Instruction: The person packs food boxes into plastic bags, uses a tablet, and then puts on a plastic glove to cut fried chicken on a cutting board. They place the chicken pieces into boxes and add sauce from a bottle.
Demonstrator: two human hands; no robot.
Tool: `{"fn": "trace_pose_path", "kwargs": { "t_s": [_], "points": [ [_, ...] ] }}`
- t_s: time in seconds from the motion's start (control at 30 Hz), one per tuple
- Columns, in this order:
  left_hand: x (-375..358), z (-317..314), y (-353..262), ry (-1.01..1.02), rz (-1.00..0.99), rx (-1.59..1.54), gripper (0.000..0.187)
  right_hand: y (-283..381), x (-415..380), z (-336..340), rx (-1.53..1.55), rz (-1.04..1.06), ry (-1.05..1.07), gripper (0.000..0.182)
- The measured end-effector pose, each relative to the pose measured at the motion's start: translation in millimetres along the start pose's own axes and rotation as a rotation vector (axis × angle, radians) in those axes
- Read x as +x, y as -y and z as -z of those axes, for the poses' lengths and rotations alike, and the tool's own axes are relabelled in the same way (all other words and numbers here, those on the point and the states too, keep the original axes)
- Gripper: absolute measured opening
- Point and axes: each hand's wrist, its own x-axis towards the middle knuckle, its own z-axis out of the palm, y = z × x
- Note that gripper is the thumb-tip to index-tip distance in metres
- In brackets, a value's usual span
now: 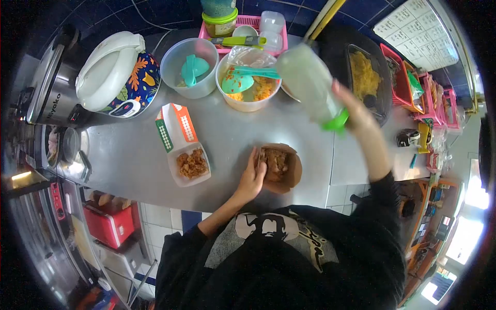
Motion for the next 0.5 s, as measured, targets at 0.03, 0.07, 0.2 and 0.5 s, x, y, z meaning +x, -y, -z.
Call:
{"fn": "trace_pose_path", "kwargs": {
  "t_s": [0.03,0.07,0.2,0.5],
  "points": [
    [1,-2,1,-0.044,-0.040,0.056,0.070,-38,-13,-4,0.098,0.070,0.033,0.079],
    [2,-6,1,-0.086,-0.080,0.111,0.064,-72,-21,-18,0.220,0.134,-0.034,0.082],
    [5,-16,6,-0.167,-0.097,-0.036,0.055,-112,-48,-56,0.400,0.338,-0.194,0.071],
    [-18,-37,-20,-0.199,-0.204,0.145,0.045,-124,-93,-72,-0.202,0.690,-0.344,0.062]
  ]
}}
